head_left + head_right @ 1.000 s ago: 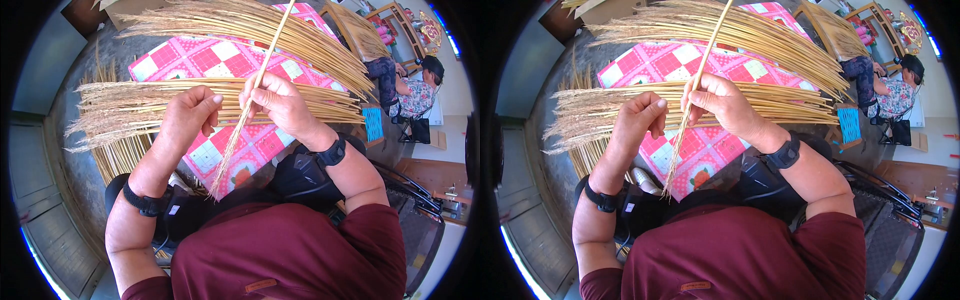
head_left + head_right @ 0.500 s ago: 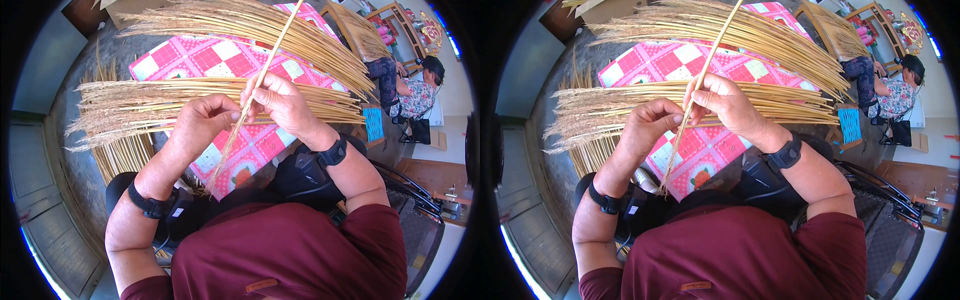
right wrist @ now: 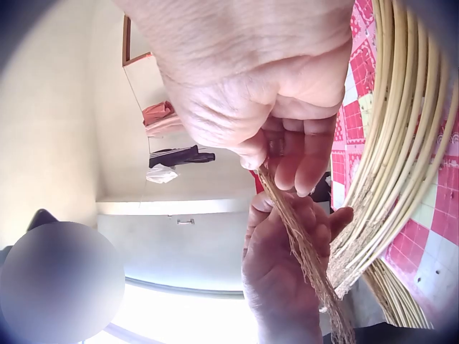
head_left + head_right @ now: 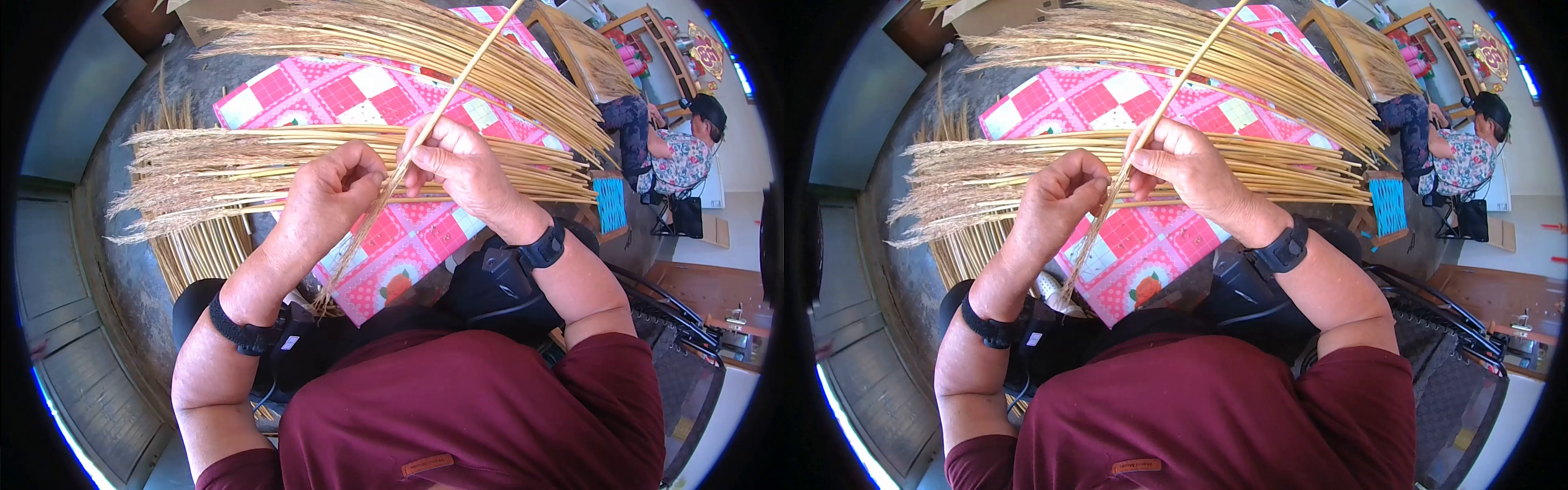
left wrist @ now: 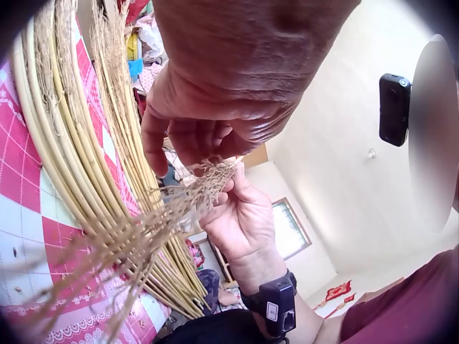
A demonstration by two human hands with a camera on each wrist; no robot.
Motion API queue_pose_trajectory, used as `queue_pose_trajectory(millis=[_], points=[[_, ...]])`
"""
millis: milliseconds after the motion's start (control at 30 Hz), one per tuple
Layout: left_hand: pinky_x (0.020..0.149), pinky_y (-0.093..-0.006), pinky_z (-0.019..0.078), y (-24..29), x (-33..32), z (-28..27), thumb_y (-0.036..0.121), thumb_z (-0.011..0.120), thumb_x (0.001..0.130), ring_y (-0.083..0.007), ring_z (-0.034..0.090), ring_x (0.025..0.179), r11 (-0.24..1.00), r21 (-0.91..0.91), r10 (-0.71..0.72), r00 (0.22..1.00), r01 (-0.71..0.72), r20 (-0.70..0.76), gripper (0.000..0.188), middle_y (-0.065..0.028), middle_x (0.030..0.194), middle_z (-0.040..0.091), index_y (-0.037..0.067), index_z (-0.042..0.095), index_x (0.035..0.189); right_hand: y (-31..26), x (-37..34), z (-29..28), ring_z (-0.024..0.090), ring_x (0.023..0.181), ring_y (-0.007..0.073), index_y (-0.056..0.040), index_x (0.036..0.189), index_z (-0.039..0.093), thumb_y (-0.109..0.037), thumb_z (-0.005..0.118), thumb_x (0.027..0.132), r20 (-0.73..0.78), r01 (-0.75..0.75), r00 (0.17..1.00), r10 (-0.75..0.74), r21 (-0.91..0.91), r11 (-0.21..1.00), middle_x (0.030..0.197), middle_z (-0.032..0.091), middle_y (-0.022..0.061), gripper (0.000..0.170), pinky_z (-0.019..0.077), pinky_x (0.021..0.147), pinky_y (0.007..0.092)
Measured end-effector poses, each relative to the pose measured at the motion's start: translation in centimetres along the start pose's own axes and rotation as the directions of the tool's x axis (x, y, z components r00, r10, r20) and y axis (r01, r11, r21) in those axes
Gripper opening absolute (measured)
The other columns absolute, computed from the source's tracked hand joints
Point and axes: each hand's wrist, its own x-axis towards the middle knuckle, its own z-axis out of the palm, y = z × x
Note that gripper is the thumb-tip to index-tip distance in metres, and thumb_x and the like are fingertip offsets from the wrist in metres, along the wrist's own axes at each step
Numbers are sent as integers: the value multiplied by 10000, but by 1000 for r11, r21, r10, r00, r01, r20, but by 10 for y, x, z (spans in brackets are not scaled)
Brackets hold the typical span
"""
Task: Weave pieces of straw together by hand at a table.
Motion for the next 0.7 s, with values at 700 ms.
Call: queue_pose_trajectory(millis=[700], points=[[626,-240,477,5,3,-15,182,615,887,-115,605,663,880,-356,-196,922,315,333,206,-62,775,651,-8,617,967,-13,-5,-11,595,741,167,-18,1012,523,-156,547,924,-59,74,996,-68,106,992,904,583,98,165,529,639,304]])
